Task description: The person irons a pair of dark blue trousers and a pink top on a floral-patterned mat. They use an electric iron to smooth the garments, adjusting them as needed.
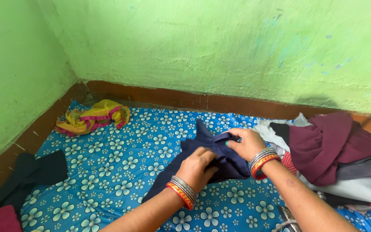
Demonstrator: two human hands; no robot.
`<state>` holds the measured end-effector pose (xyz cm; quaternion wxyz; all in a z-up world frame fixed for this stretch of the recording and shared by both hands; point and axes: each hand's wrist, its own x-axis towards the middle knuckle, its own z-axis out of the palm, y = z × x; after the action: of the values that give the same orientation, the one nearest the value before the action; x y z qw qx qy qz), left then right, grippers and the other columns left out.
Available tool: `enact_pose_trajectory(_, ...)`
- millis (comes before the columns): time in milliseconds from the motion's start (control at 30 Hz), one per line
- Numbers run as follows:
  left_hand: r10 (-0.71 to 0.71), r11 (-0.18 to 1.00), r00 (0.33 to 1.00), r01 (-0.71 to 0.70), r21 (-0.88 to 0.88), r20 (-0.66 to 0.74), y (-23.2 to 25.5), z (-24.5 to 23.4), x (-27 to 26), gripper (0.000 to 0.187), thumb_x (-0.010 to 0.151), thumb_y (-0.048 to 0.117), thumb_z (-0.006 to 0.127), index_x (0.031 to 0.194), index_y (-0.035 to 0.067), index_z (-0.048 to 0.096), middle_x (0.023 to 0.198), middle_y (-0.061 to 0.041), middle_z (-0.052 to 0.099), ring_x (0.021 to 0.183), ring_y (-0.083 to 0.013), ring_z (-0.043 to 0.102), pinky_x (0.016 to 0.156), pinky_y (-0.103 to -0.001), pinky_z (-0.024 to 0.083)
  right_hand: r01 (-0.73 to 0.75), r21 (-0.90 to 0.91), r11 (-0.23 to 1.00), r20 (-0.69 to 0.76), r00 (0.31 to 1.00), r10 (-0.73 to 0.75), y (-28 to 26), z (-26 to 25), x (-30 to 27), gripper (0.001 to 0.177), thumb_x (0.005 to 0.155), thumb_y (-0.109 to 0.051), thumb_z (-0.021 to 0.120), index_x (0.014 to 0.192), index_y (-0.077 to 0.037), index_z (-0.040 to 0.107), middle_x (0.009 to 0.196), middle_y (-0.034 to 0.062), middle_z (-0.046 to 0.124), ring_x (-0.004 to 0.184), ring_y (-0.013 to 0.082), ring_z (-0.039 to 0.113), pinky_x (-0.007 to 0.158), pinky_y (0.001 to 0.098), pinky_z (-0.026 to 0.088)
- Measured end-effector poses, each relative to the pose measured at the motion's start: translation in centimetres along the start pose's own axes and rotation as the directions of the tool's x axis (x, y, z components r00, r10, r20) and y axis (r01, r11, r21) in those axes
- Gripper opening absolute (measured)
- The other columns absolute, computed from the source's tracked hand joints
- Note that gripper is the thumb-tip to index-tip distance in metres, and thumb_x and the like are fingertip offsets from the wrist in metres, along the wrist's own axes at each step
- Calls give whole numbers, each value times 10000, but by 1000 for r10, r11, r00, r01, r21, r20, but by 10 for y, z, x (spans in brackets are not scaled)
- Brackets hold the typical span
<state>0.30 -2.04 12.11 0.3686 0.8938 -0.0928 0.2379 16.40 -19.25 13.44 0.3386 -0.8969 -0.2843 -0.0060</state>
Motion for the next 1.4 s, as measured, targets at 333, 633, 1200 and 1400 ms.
enact_pose_trajectory(333,57,996,998,-56,-68,10,27,-31,23,328,716,99,857,995,37,696,1023,-140,687,939,-328,696,814,-396,579,244,244,939,142,948,-283,-55,-49,-22,226,826,-112,733,1040,-59,780,898,33,810,807,68,728,755,256,577)
enact_pose_trajectory(633,-174,980,968,152,-127,-180,58,-43,36,337,703,153,882,966,23,718,934,-86,707,788,-211,730,726,-323,597,-38,606,794,202,974,-108,1,-75,-24,346,965,-217,697,1253,-31,742,921,-19,648,781,63,524,666,253,428)
enact_pose_trajectory(1200,99,979,990,-78,186,-105,78,-45,74,544,729,311,869,1115,-8,657,1169,-202,569,965,-404,653,840,-452,564,262,229,937,-116,964,-241,-15,-133,-16,352,735,-193,857,1040,-93,713,870,-2,735,782,113,663,733,311,547)
enact_pose_trajectory(1400,-359,788,732,-95,608,579,58,-6,106,657,774,579,761,1191,72,744,1225,-191,706,1147,-340,672,992,-429,529,133,-11,991,-211,968,-132,-9,-156,-18,248,746,-198,845,934,-104,715,733,110,717,667,214,658,647,376,530)
